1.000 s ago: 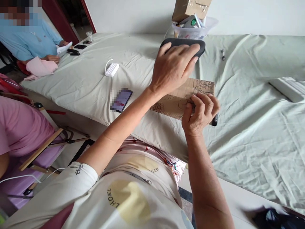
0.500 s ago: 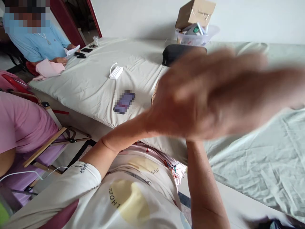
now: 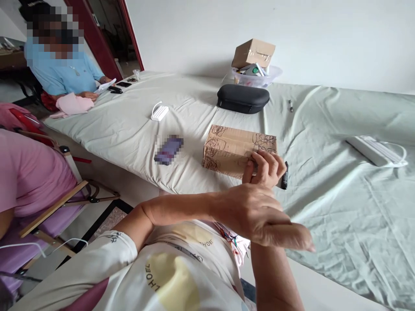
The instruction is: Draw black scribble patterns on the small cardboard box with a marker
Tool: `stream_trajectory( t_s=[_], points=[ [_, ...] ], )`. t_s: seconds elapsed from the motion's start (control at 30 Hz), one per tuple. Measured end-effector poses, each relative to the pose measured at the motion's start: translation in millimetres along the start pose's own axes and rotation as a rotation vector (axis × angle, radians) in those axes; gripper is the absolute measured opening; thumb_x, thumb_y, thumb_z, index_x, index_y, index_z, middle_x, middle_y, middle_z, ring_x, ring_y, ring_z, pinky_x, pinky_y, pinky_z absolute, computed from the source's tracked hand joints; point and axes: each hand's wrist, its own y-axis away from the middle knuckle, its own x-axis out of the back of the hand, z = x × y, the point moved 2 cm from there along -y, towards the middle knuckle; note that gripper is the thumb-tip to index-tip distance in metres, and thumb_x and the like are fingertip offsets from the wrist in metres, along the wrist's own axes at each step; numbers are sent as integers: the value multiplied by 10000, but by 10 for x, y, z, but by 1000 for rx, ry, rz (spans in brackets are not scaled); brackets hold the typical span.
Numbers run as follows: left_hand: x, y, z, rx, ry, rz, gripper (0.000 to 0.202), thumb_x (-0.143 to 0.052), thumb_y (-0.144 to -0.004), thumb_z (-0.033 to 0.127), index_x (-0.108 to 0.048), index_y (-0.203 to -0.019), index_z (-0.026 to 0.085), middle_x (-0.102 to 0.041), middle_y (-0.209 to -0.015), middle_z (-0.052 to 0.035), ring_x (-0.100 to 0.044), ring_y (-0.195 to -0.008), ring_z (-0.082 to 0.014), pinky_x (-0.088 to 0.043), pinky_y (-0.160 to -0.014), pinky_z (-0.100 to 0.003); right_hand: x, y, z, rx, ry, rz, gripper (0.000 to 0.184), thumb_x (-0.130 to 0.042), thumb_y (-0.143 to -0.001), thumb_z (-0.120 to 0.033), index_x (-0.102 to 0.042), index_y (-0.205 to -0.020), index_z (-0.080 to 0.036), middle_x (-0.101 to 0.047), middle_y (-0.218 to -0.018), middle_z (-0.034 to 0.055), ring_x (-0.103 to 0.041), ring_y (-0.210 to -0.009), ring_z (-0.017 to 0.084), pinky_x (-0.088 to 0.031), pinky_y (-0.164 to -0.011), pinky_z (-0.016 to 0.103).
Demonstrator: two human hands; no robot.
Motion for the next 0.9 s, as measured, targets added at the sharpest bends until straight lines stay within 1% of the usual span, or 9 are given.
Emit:
stream_trajectory(
  t_s=[0.1,0.17,0.27,0.4,0.47,0.57,0.63,0.73,0.9],
  points=[
    [81,60,36,87,50,74,271,-558,-1087,411,-799,-1199,467,-796,-1013,-1,-762,-937,-195,-639,-925,-384,13,-35,-27,-74,13,-76,274,-569,-920,-414,-727,-1072,-250,-737,-1172,127,-609,-1194,354,-464,-1141,605],
    [82,78,38,88,89,56,244,-599,-1068,424,-797,-1209,447,-788,-1005,-11,-753,-939,-197,-623,-923,-379,24,-51,-44,-91,14,-103,284,-566,-921,-427,-725,-1075,-248,-737,-1175,136,-604,-1191,355,-461,-1134,596],
    [64,74,17,91,145,5,250,-661,-1038,430,-788,-1250,396,-772,-967,-26,-737,-939,-208,-596,-926,-381,33,-53,-63,-12,27,-54,277,-564,-936,-402,-727,-1105,-256,-750,-1170,131,-609,-1179,340,-485,-1106,560],
    [77,55,32,75,195,-67,254,-638,-1065,364,-786,-1270,344,-739,-906,-15,-716,-903,-196,-561,-916,-370,28,-27,-55,112,22,20,263,-565,-954,-325,-727,-1150,-256,-757,-1182,116,-608,-1185,313,-502,-1092,527],
    [79,55,49,87,214,-97,285,-565,-1105,312,-781,-1292,314,-728,-904,-10,-713,-905,-180,-544,-943,-360,14,-16,-24,85,40,-7,283,-564,-952,-335,-729,-1158,-236,-745,-1181,118,-612,-1195,320,-504,-1094,550],
    [56,60,58,126,247,-107,450,-361,-1165,238,-802,-1249,271,-712,-876,-5,-717,-924,-162,-525,-989,-365,-7,-7,23,41,70,-38,305,-550,-957,-359,-735,-1151,-213,-728,-1161,127,-621,-1193,332,-507,-1080,572],
    [32,62,54,140,274,-96,433,-376,-1161,216,-787,-1279,283,-706,-862,8,-716,-918,-157,-525,-984,-358,-13,-7,30,102,66,3,286,-560,-968,-335,-733,-1165,-221,-737,-1164,124,-621,-1185,320,-519,-1062,547],
    [10,61,44,149,328,-57,324,-532,-1117,219,-752,-1338,306,-691,-813,23,-702,-846,-146,-535,-924,-315,-12,-9,17,225,64,78,272,-583,-979,-279,-722,-1210,-240,-759,-1178,107,-623,-1182,293,-541,-1044,495],
    [33,82,39,197,347,41,373,-434,-1145,226,-806,-1170,248,-674,-736,16,-684,-782,-148,-522,-868,-307,3,4,31,157,118,6,261,-543,-1002,-313,-710,-1184,-230,-746,-1171,109,-628,-1173,287,-527,-1061,503]
  ],
)
